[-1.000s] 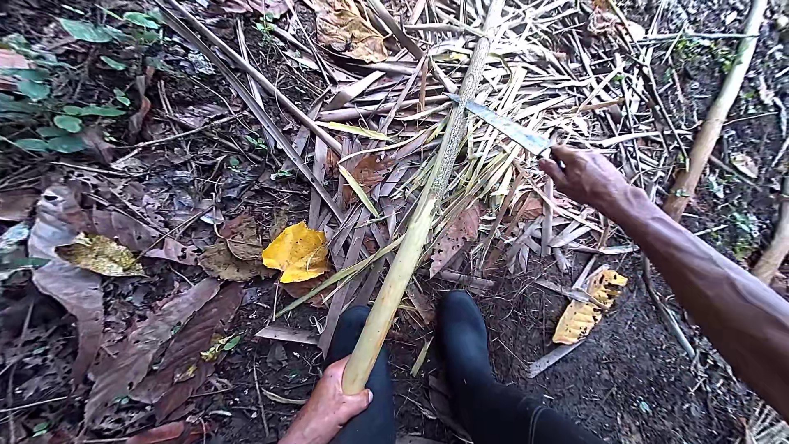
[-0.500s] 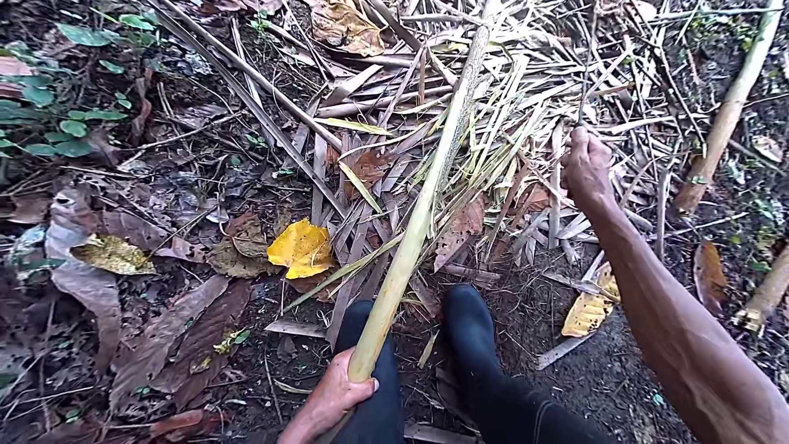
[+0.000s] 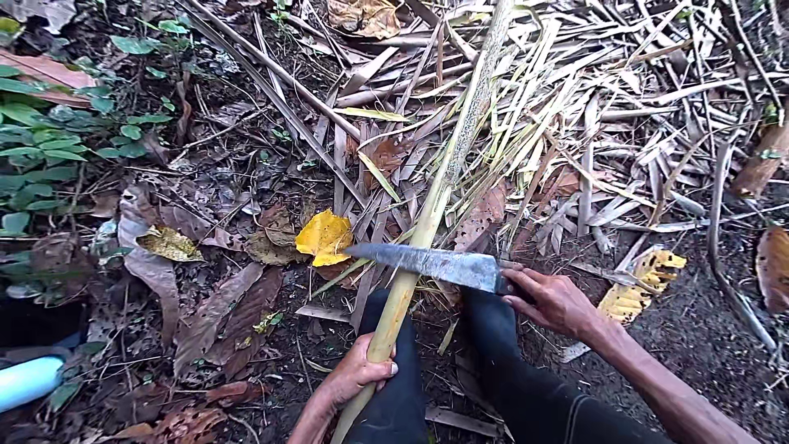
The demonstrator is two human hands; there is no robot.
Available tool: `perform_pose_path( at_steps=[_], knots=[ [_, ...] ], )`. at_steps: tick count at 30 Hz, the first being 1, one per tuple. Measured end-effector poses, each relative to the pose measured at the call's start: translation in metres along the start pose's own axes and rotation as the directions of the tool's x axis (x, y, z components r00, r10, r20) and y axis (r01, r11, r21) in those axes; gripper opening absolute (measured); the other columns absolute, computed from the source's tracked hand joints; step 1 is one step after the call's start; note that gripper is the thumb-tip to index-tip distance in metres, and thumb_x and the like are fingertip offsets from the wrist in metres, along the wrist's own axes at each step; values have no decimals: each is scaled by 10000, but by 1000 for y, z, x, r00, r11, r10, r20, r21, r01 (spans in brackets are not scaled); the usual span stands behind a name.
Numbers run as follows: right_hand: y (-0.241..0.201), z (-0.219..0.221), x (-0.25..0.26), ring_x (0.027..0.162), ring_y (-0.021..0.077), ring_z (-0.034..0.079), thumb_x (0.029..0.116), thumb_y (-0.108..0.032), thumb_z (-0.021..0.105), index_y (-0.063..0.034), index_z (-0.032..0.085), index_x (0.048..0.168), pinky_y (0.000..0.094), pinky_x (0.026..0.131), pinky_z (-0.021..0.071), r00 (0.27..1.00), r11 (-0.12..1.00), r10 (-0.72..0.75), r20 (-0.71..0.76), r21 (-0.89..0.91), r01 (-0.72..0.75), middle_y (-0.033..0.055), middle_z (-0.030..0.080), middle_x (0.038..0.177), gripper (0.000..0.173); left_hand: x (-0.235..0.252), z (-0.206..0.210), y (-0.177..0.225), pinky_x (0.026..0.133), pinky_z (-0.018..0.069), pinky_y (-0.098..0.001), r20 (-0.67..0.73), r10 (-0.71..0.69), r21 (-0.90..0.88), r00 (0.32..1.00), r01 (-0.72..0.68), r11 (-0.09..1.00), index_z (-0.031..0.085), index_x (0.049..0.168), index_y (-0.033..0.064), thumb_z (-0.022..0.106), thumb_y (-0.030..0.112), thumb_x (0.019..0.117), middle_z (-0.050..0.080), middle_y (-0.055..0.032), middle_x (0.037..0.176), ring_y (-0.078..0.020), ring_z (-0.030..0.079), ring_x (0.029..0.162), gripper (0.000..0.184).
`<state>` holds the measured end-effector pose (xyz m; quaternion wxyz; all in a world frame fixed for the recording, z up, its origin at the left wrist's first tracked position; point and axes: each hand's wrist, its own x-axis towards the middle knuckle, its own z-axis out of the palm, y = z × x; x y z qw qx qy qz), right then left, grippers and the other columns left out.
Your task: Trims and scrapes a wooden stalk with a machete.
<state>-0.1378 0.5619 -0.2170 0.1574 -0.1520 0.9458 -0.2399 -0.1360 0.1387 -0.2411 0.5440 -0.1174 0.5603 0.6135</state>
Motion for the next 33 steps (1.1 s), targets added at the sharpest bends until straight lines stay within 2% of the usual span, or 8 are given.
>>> perform_pose_path(
  at_steps=[6,8,10,14,17,20,24,33],
  knots=[
    [-4,-69,52,699,357,702,1047,-468,513,-141,643,1364,573,579,566,979,964,183,-94,-179,-198,162,711,932,474,2,-6,-5,484,515,-268,42,-4,-58,999,7,998,649,931,113,797,183,751,603,-3,644,-117,580,500,244],
    [12,-86,66,714,365,691,1087,-353,490,-67,580,1407,595,637,565,899,935,349,-266,41,-351,191,710,926,438,1,-8,-6,476,518,-275,56,-26,-83,998,31,996,643,937,112,798,188,749,592,-7,634,-122,575,488,256],
    [26,-95,72,495,241,522,1126,-401,306,-102,536,1381,445,458,489,748,829,538,-389,404,-386,110,573,729,455,3,-11,-6,469,524,-280,75,-35,-124,997,44,991,635,947,113,802,190,753,578,-7,619,-123,572,476,267],
    [22,-98,57,408,96,408,1092,-567,173,-249,513,1382,300,381,422,588,535,749,-305,803,-264,-37,495,649,548,3,-12,-7,475,522,-275,122,-26,-170,992,46,984,639,945,114,793,179,765,582,-8,621,-119,572,479,246],
    [28,-73,26,488,173,495,1099,-471,297,-114,529,1435,400,450,474,778,792,551,-301,484,-373,54,559,714,542,4,-10,-6,477,509,-260,145,6,-178,989,20,984,645,947,115,777,165,772,586,0,631,-106,568,488,225],
    [17,-50,7,584,187,565,1063,-440,477,-96,607,1399,424,545,499,939,960,262,-225,161,-229,89,637,769,498,2,-5,-6,492,503,-243,154,39,-174,987,-12,985,652,955,120,766,156,785,597,14,653,-87,569,509,208],
    [-1,-32,0,704,314,698,1056,-503,470,-126,623,1406,524,597,561,981,984,172,-91,-20,-175,169,724,957,537,-2,3,0,492,504,-255,72,28,-86,997,-22,996,656,934,117,775,158,771,608,7,663,-101,575,515,206],
    [-5,-27,-15,629,319,678,1047,-539,439,-136,625,1397,471,497,534,1000,984,-8,-1,-176,8,158,694,897,566,-11,21,10,666,554,-266,-204,65,312,977,2,950,677,983,117,786,207,720,669,31,814,-75,649,722,298]
  ],
)
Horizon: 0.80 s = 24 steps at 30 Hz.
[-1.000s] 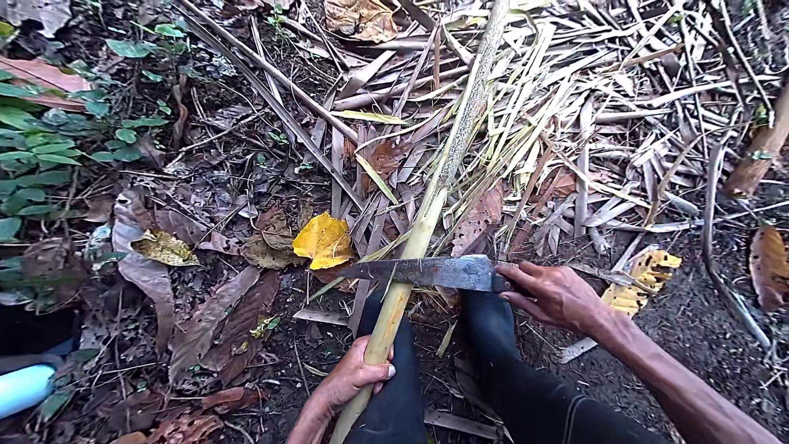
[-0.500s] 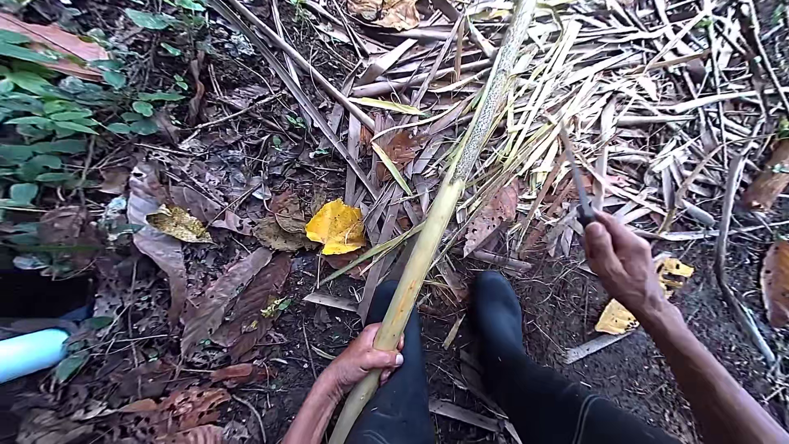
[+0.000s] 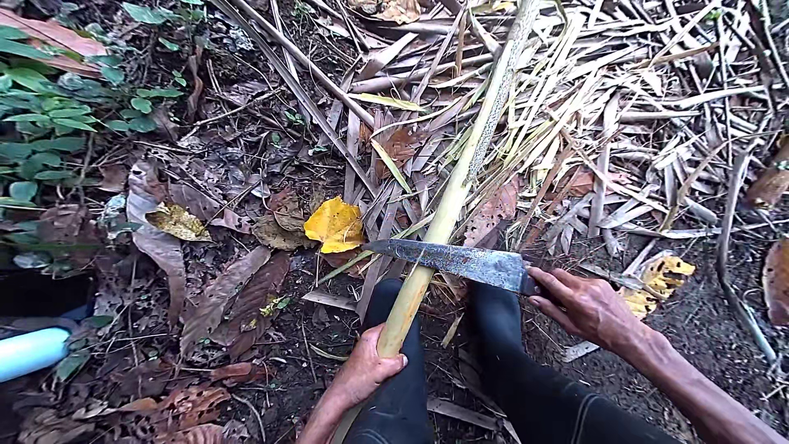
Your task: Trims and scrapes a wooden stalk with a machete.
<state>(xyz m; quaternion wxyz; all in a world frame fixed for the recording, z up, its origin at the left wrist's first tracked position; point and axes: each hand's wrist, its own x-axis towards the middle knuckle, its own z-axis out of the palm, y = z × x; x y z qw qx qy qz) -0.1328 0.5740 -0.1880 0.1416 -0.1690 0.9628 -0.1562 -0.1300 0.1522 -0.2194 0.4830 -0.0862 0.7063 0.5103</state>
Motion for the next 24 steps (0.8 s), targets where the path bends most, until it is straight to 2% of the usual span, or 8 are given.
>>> perform_pose_path(
  at_steps=[7,9,11,13,16,19,20,24],
  knots=[
    [-7,19,1,615,313,670,1051,-516,434,-132,622,1385,460,488,530,993,994,-108,56,16,107,139,671,831,543,9,1,-7,672,557,-262,-23,-7,29,1000,8,1000,671,1012,103,782,183,702,670,26,820,-70,651,722,338],
    [0,30,3,649,329,686,1054,-508,434,-114,619,1395,488,520,548,999,998,-39,32,56,37,160,685,875,553,9,0,-7,655,552,-260,-18,-11,23,1000,12,1000,664,999,105,780,177,701,663,29,805,-70,644,704,327],
    [11,40,7,722,342,722,1062,-478,450,-76,616,1403,530,592,580,992,984,122,-40,139,-115,182,731,962,553,9,2,-8,643,551,-266,-28,-7,24,1000,8,1000,666,997,104,780,185,702,663,27,801,-76,642,689,326],
    [19,42,9,750,335,729,1061,-476,451,-70,611,1413,531,630,584,976,968,203,-83,164,-188,179,740,981,561,10,3,-10,630,552,-268,-36,1,26,999,0,1000,668,998,100,781,189,708,662,20,801,-82,638,676,323],
    [6,34,5,696,334,712,1064,-489,444,-83,612,1412,511,576,574,992,986,118,-37,121,-113,178,728,953,561,10,3,-11,612,548,-261,-34,4,24,999,-4,1000,666,988,105,779,195,708,660,22,790,-78,636,660,316],
    [-4,26,8,623,321,671,1056,-530,425,-145,620,1402,476,506,537,999,999,-44,19,15,44,146,670,831,553,11,4,-9,616,542,-252,-36,2,28,999,-1,1000,667,982,109,773,200,705,656,33,783,-64,631,662,310],
    [-1,25,13,637,332,677,1058,-518,430,-143,618,1406,492,516,543,1000,999,-23,10,25,22,154,677,841,544,11,3,-10,609,539,-253,-39,7,26,999,-6,1000,667,979,107,776,195,707,655,32,776,-67,628,655,306],
    [40,18,35,754,369,712,1063,-429,469,-61,585,1431,590,659,577,952,953,282,-121,151,-264,192,727,955,534,11,4,-9,625,547,-250,-54,16,41,998,-14,999,667,998,100,779,193,696,659,31,792,-62,635,670,335]
  ],
)
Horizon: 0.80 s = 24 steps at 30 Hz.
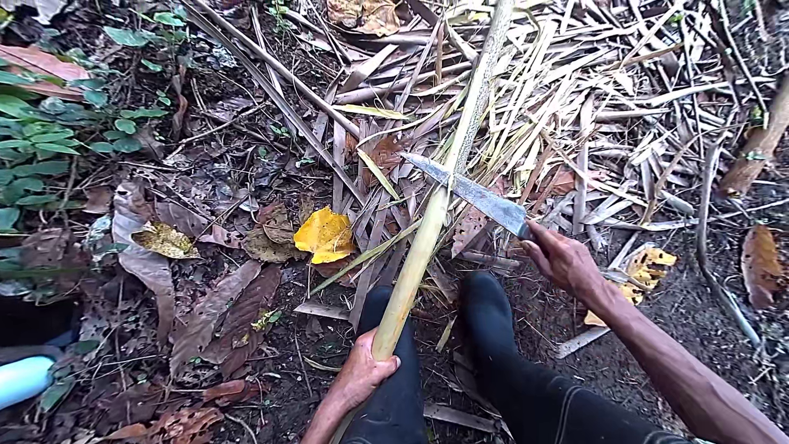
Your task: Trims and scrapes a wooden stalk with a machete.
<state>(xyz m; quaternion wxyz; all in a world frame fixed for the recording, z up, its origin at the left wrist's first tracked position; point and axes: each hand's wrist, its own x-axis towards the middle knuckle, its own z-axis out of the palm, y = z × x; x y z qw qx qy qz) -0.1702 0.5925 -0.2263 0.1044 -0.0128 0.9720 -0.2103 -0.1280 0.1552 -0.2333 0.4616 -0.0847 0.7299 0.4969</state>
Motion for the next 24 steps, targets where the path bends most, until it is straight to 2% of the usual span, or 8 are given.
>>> perform_pose_path(
  at_steps=[2,7,10,12,15,19,22,24],
  knots=[
    [-2,-2,-3,763,365,713,1065,-459,454,-63,563,1458,578,667,578,999,1000,-14,41,-5,14,198,727,982,567,-1,-2,1,662,553,-259,-12,-8,35,1000,8,999,671,1020,86,781,203,697,662,24,817,-63,639,705,361],
    [-22,14,-19,695,342,693,1063,-512,433,-149,590,1431,498,561,562,918,927,-338,209,-95,363,163,683,892,541,0,-1,-2,671,555,-255,-23,-3,53,1000,4,999,674,1017,90,784,212,688,668,28,819,-58,646,717,368],
    [11,23,11,764,377,728,1061,-402,483,-84,621,1391,590,641,589,990,991,-132,42,-7,133,188,734,968,478,-1,-2,-1,660,558,-246,-27,-1,40,1000,2,999,672,1016,92,786,209,686,671,33,815,-53,648,704,369],
    [34,19,34,757,383,711,1067,-395,464,-71,597,1400,621,691,570,999,1000,24,-38,19,-23,181,724,905,483,-1,0,-1,644,554,-250,-28,-5,33,1000,5,999,671,1008,92,787,209,683,666,30,805,-59,643,688,365],
    [29,8,34,696,330,690,1065,-408,452,-49,587,1407,565,656,576,999,999,-21,-38,23,22,154,703,844,514,0,-1,-3,651,555,-244,-34,-4,36,999,5,999,674,1015,92,792,207,679,670,29,811,-54,647,698,374],
    [15,-12,25,704,339,705,1067,-462,440,-102,610,1405,525,580,567,968,968,-221,121,-97,233,164,709,938,523,0,1,-2,651,552,-234,-53,5,54,999,-2,999,673,1017,76,796,201,667,665,31,805,-42,641,691,391],
    [39,-22,42,817,415,718,1082,-411,460,-123,583,1436,643,715,564,995,998,24,93,-62,-18,197,730,973,473,-2,0,-3,659,550,-237,-49,2,58,999,0,998,674,1016,76,795,198,664,666,30,810,-45,640,699,391],
    [57,-29,56,702,392,695,1081,-405,448,-117,590,1388,632,631,552,997,995,72,7,-71,-71,173,704,838,444,-2,0,-4,655,554,-242,-54,13,53,998,-10,999,674,1009,73,798,194,661,666,27,802,-49,644,696,389]
  ],
)
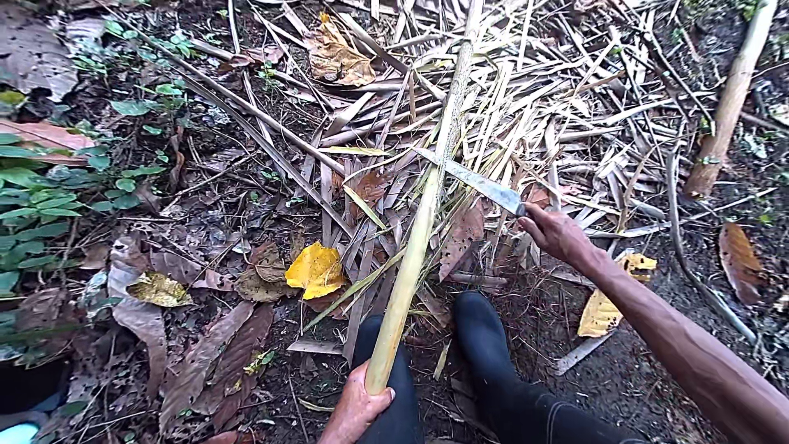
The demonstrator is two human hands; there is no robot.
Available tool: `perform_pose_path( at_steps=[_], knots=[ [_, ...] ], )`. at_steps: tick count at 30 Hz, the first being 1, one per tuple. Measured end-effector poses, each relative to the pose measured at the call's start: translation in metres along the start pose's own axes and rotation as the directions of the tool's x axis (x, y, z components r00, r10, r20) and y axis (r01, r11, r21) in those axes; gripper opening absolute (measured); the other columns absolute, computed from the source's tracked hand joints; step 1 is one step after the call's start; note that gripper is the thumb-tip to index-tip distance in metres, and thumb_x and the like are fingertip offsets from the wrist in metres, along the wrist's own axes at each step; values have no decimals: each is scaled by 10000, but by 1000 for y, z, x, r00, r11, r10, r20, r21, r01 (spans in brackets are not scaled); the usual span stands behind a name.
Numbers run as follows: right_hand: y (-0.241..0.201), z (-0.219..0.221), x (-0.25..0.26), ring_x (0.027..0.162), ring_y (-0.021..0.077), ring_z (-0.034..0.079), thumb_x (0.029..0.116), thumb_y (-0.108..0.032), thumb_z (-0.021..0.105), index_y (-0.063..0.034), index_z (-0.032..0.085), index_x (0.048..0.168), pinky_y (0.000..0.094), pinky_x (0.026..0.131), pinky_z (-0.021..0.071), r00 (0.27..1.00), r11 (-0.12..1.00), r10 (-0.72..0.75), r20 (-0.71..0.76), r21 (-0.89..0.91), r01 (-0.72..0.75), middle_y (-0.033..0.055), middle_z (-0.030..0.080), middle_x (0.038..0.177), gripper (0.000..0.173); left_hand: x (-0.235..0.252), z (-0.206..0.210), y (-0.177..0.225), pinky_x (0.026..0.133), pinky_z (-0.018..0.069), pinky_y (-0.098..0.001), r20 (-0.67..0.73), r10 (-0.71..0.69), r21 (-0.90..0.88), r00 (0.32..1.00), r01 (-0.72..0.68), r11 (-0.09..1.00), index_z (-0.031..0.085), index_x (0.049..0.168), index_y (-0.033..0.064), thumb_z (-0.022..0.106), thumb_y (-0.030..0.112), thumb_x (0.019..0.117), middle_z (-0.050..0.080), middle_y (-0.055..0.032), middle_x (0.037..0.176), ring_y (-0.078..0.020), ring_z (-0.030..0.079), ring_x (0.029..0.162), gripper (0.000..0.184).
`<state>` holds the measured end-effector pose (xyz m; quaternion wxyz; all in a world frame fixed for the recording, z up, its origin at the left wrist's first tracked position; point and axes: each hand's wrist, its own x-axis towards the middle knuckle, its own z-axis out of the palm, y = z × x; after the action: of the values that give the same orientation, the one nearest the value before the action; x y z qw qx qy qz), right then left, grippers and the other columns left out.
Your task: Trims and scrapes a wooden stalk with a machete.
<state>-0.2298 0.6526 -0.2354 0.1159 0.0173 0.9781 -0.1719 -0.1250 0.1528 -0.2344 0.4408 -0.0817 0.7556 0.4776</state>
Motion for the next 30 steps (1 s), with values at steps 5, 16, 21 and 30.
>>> perform_pose_path(
  at_steps=[5,16,21,30],
  knots=[
    [-29,-8,-14,793,372,719,1075,-466,425,-112,576,1431,573,671,579,970,976,-198,140,-67,208,179,718,999,525,1,-1,-4,676,555,-257,6,13,10,1000,-13,1000,675,1017,42,801,187,676,670,2,815,-59,645,712,392],
    [-8,-29,65,750,358,716,1074,-425,479,-147,617,1368,602,691,573,994,990,-109,30,-89,111,140,726,866,428,1,1,-10,691,565,-307,-15,39,9,999,-38,999,678,1016,21,801,160,681,675,-24,818,-97,653,725,383],
    [6,-36,96,929,502,698,1103,-463,383,-107,588,1374,694,777,529,986,984,168,12,-68,-167,267,711,986,492,1,0,-10,692,567,-296,-6,14,11,1000,-14,1000,673,1036,32,803,162,687,677,-19,829,-93,654,727,394],
    [-6,-18,81,870,455,713,1086,-457,449,-130,531,1477,651,748,559,1000,992,8,-9,-122,-9,229,718,1007,516,3,0,-7,608,564,-293,22,4,-43,1000,-3,999,673,988,60,805,161,693,668,1,760,-99,644,638,339]
  ],
)
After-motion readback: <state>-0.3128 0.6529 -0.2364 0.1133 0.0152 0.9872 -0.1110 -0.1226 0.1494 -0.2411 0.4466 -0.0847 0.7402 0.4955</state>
